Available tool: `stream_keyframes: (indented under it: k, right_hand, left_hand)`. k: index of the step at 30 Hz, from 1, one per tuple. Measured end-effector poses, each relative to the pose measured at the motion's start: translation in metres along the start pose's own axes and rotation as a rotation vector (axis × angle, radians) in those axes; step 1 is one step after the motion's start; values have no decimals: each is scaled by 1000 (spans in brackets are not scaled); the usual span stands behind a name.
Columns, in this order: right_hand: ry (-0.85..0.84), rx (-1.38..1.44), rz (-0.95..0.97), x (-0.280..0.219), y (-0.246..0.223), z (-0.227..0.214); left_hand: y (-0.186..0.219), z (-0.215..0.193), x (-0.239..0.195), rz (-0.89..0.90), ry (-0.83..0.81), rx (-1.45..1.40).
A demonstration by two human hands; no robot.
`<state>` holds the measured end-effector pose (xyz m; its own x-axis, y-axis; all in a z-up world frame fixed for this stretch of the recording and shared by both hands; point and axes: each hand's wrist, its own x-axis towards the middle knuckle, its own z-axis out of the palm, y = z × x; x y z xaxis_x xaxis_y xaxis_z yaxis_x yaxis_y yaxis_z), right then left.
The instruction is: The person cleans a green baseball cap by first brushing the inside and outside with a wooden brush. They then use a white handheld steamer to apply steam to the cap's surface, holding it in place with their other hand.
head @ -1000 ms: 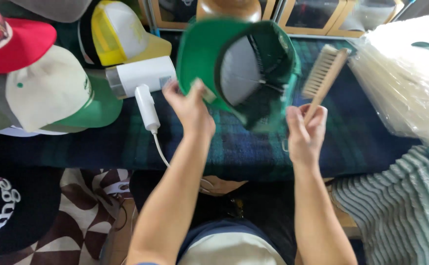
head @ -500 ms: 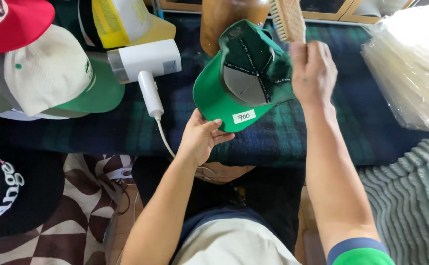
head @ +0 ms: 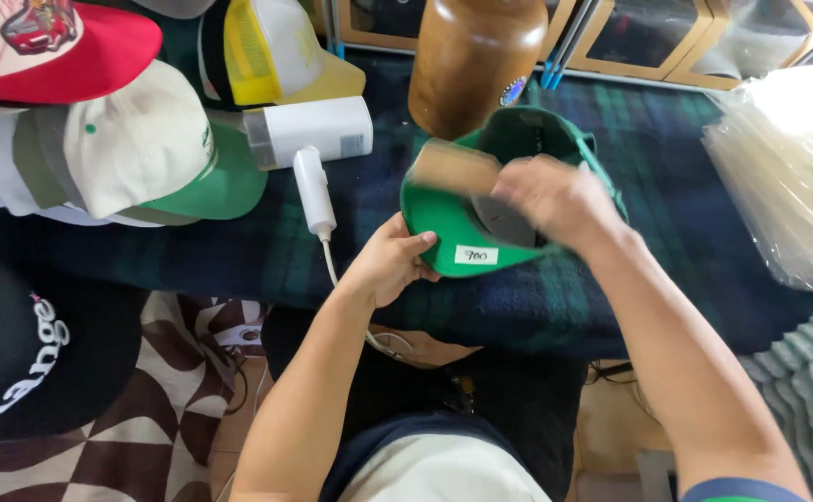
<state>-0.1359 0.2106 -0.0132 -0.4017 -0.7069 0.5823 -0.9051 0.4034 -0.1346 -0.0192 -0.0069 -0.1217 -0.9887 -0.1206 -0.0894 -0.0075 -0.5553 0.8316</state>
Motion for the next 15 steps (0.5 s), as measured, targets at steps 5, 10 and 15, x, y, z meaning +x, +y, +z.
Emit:
stream_keyframes:
  k: [5,10,15]
  right_hand:
    - [145,-95,36,-12,17,16]
    - [58,208,-12,-5,-3,5]
    - [103,-43,122,0,-18,0]
  left_hand:
    - [-2,4,-1,17,-9,-34]
    - [-1,3,-7,33,-26,-22]
    - [7,13,-17,38,2,-25]
